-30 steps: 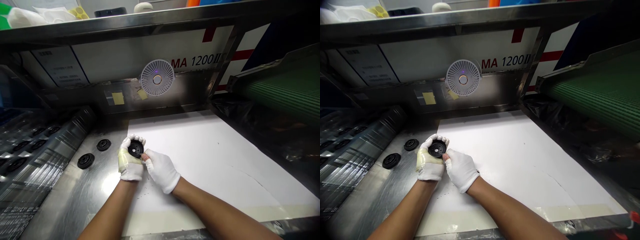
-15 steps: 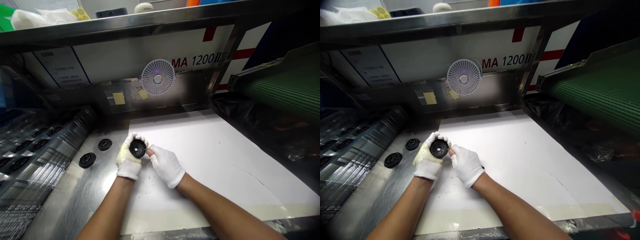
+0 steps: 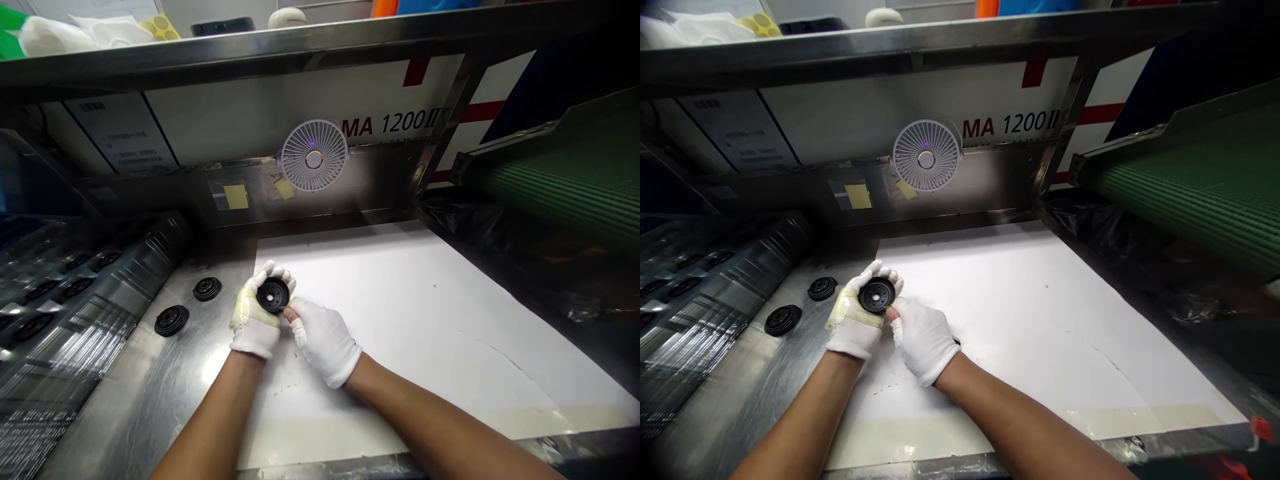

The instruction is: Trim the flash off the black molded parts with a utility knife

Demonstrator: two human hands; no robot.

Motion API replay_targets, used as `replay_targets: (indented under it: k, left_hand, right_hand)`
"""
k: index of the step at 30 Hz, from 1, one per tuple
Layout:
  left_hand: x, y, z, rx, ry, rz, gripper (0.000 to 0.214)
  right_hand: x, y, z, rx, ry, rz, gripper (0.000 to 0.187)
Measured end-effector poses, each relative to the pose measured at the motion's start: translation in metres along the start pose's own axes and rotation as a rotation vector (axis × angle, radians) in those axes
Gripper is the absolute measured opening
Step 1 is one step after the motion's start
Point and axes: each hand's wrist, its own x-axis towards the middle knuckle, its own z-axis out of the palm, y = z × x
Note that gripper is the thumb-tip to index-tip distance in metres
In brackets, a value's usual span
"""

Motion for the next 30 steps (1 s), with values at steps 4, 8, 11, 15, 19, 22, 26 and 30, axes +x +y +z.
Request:
replay_targets:
  k: [4,8,11,15,19,22,26,30]
  left_hand:
    - [-0.002,0.004,-0.003,0.074,-0.007,-0.094,0.021]
    - [-0.001,0.004,-0.001,0.006,0.014,-0.038,0.008]
    - [0.0,0.002,0.002,-0.016,0.014,0.035,0.004]
    - [-0.002,0.002,0.006,-0.049,0.048,0.091,0.007]
    - [-0.004,0.003,0.008,-0.05,0.045,0.091,0.006]
    - [-0.004,0.003,0.007,-0.031,0.021,0.088,0.006]
    - [-0.004,0.002,0.005,-0.031,0.018,0.095,0.005]
    - [-0.004,0.001,0.004,-0.009,-0.029,0.078,0.005]
  right_hand:
    - [0.001,0.007,-0.003,0.025,-0.009,0.033,0.025]
    - [0.002,0.008,-0.003,-0.013,-0.002,0.071,0.025]
    - [0.001,0.005,0.0,-0.02,-0.003,0.075,0.025]
    - [0.001,0.002,0.001,0.013,0.011,0.082,0.025]
    - [0.0,0.002,-0.002,0.043,0.006,0.075,0.024]
    - [-0.001,0.002,-0.005,0.073,-0.014,0.073,0.024]
    - [0.0,0.002,-0.007,0.113,-0.037,0.035,0.024]
    - [0.001,0.005,-0.007,0.079,-0.022,0.072,0.025]
